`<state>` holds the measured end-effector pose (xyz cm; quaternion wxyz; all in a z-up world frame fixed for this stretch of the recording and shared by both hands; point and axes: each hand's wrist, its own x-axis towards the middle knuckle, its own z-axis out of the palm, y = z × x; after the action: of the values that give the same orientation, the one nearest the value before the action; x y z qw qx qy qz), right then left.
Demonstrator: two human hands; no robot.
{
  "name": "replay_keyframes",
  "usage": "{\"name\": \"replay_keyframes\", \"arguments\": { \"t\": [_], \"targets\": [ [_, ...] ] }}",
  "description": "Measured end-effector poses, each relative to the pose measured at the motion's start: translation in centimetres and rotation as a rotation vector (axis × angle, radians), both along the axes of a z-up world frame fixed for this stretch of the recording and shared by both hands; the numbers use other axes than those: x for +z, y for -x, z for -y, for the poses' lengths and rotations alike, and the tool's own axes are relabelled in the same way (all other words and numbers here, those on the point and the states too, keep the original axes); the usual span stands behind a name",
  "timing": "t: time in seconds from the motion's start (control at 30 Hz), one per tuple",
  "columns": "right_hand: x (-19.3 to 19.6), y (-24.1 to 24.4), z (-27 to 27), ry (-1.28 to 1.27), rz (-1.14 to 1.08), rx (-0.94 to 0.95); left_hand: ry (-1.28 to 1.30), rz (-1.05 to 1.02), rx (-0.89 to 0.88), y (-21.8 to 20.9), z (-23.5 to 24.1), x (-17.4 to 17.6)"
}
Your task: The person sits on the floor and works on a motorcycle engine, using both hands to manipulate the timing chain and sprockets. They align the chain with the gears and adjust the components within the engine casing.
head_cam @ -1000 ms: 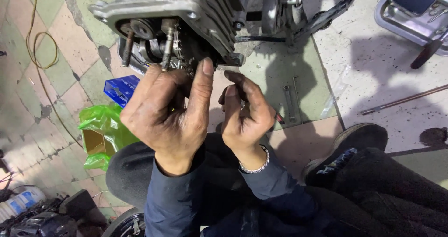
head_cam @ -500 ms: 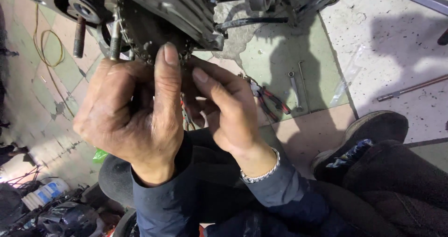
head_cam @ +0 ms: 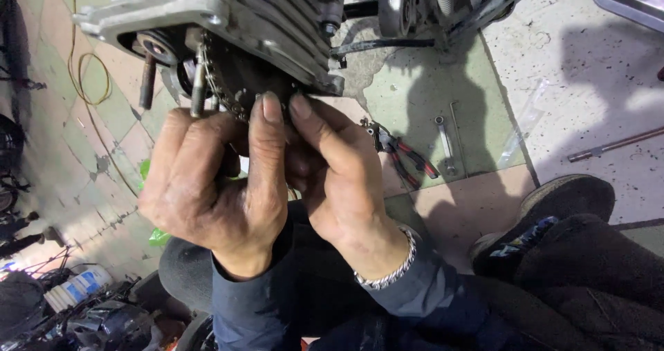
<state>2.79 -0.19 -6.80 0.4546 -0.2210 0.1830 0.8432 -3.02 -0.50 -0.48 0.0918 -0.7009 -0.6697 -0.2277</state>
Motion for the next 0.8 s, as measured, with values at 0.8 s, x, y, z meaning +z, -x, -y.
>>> {"name": "replay_keyframes", "arguments": {
  "t": [0.8],
  "targets": [
    [-3.6,1.1,1.6,-0.093,-0.036,0.040,0.034,0.080,-0.070,1.7,0.6,1.0]
  ]
}}
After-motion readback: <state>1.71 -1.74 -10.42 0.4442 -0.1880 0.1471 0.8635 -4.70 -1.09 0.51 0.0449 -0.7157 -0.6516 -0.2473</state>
